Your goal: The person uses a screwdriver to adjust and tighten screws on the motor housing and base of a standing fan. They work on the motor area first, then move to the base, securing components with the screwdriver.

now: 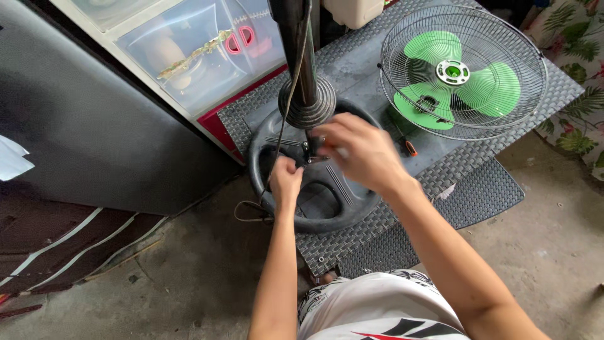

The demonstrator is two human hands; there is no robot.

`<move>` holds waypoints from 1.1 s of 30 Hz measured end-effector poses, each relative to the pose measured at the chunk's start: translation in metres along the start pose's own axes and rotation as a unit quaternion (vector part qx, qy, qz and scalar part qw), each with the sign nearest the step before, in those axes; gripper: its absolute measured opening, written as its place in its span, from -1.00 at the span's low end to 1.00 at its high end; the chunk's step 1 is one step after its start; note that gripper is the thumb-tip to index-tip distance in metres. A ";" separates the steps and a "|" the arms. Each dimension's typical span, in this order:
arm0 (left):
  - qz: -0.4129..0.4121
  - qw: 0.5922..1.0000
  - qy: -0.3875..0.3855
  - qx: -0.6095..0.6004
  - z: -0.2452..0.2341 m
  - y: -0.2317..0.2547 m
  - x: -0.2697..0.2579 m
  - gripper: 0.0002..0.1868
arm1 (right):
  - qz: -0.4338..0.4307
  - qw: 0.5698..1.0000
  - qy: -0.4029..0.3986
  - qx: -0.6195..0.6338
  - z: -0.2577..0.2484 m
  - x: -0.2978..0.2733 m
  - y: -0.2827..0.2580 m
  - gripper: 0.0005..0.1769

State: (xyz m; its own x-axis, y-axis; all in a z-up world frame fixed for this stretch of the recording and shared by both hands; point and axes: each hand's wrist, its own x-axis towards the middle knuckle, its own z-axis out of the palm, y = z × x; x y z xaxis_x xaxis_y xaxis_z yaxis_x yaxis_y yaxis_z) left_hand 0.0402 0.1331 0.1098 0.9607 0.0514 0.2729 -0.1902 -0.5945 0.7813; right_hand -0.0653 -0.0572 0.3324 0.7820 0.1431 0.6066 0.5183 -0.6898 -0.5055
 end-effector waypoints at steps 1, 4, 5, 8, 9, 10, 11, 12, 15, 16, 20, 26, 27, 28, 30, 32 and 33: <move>-0.125 0.988 -0.053 -0.077 0.006 -0.013 -0.010 -0.82 | 0.041 0.998 0.053 0.003 -0.005 -0.011 0.006 -0.67; -0.376 0.852 -0.178 -0.318 0.039 -0.051 -0.042 -0.71 | 0.144 0.971 0.188 -0.033 -0.019 -0.045 0.042 -0.82; -0.406 0.801 -0.150 -0.413 0.052 -0.062 -0.047 -0.70 | 0.238 0.944 0.220 0.069 -0.019 -0.058 0.059 -0.81; -0.419 0.621 -0.082 -0.657 0.088 -0.083 -0.057 -0.69 | 0.403 0.869 0.263 0.112 -0.021 -0.102 0.124 -0.73; -0.381 0.570 -0.069 -0.724 0.097 -0.085 -0.056 -0.69 | 0.438 0.846 0.277 0.123 -0.019 -0.119 0.145 -0.73; -0.342 0.514 -0.055 -0.785 0.104 -0.085 -0.057 -0.70 | 0.472 0.822 0.290 0.133 -0.016 -0.138 0.164 -0.73; -0.334 0.512 -0.045 -0.790 0.109 -0.084 -0.057 -0.69 | 0.480 0.806 0.306 0.165 -0.010 -0.157 0.181 -0.72; -0.324 0.509 -0.035 -0.797 0.115 -0.080 -0.054 -0.68 | 0.485 0.789 0.322 0.196 -0.004 -0.175 0.197 -0.71; -0.323 0.490 -0.011 -0.810 0.121 -0.066 -0.050 -0.67 | 0.503 0.742 0.353 0.267 0.018 -0.224 0.230 -0.65; -0.325 0.482 -0.004 -0.814 0.121 -0.062 -0.048 -0.67 | 0.508 0.727 0.360 0.288 0.023 -0.236 0.237 -0.63; -0.311 0.497 0.004 -0.810 0.118 -0.058 -0.042 -0.67 | 0.547 0.693 0.372 0.288 0.041 -0.265 0.240 -0.67; -0.330 0.520 0.023 -0.788 0.123 -0.067 -0.037 -0.61 | 0.557 0.708 0.300 0.314 0.080 -0.255 0.197 -0.59; -0.330 0.518 0.027 -0.788 0.125 -0.067 -0.038 -0.61 | 0.567 0.717 0.269 0.304 0.087 -0.247 0.187 -0.59; -0.331 0.518 0.031 -0.788 0.125 -0.067 -0.037 -0.61 | 0.576 0.724 0.237 0.295 0.094 -0.239 0.177 -0.59; -0.333 0.519 0.043 -0.786 0.127 -0.066 -0.036 -0.61 | 0.596 0.778 0.107 0.167 0.095 -0.220 0.160 -0.62; -0.336 0.517 0.042 -0.786 0.128 -0.065 -0.035 -0.62 | 0.512 0.858 0.044 -0.001 0.091 -0.200 0.143 -0.65; -0.338 0.516 0.036 -0.786 0.128 -0.065 -0.036 -0.61 | 0.414 0.904 0.044 -0.101 0.088 -0.191 0.134 -0.66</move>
State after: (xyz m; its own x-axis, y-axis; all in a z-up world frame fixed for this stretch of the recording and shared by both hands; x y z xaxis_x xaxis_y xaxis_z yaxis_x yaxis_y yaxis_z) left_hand 0.0442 0.0671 -0.0224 0.9158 -0.1164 -0.3844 0.2000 0.9622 0.1851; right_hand -0.1144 -0.1144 0.0946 0.8382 -0.5313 0.1227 -0.3116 -0.6514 -0.6918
